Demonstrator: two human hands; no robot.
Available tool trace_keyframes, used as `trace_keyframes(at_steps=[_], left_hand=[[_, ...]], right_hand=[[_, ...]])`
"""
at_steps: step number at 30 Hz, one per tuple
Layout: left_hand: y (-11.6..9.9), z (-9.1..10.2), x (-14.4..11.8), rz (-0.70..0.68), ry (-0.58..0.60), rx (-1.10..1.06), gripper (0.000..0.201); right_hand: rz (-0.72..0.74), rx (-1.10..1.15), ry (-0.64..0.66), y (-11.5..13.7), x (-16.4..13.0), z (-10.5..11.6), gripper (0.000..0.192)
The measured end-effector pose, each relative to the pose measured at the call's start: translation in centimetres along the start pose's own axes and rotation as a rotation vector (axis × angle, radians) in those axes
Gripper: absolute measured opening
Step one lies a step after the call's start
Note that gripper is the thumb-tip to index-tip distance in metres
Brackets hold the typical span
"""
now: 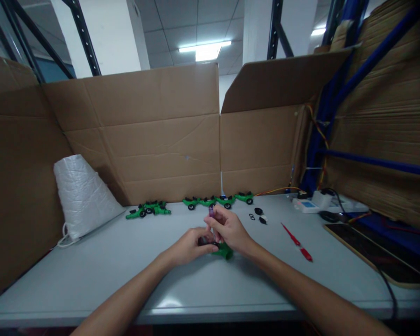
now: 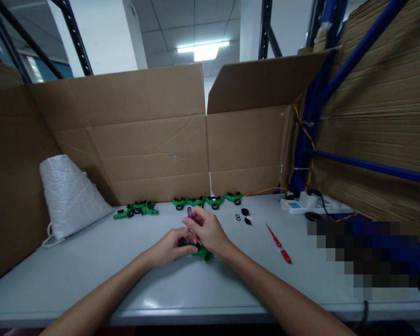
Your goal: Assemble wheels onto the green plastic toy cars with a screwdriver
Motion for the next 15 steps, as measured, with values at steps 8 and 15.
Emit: trace_keyframes(at_steps=[8,15], left_hand=[[-0.32,-0.01,-0.01,0.016,0.005,0.044,0.03],[-0.39,-0.02,0.0,0.003,0.026,0.059,0.032]], right_hand=[[0.009,0.018,0.071,-0.41,-0.03,-0.2,0.045],[0.011,0.022,0.059,-0.45,0.08,-0.02,0.038]])
Point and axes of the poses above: each hand's wrist, its own x-axis towards the middle knuckle, its own z-axis out of the back of the hand, y = z × x, the point moved 3 cm from there along x, towards the middle knuckle, and after that the axes turned 7 degrees about y, right-handed, at the moved point
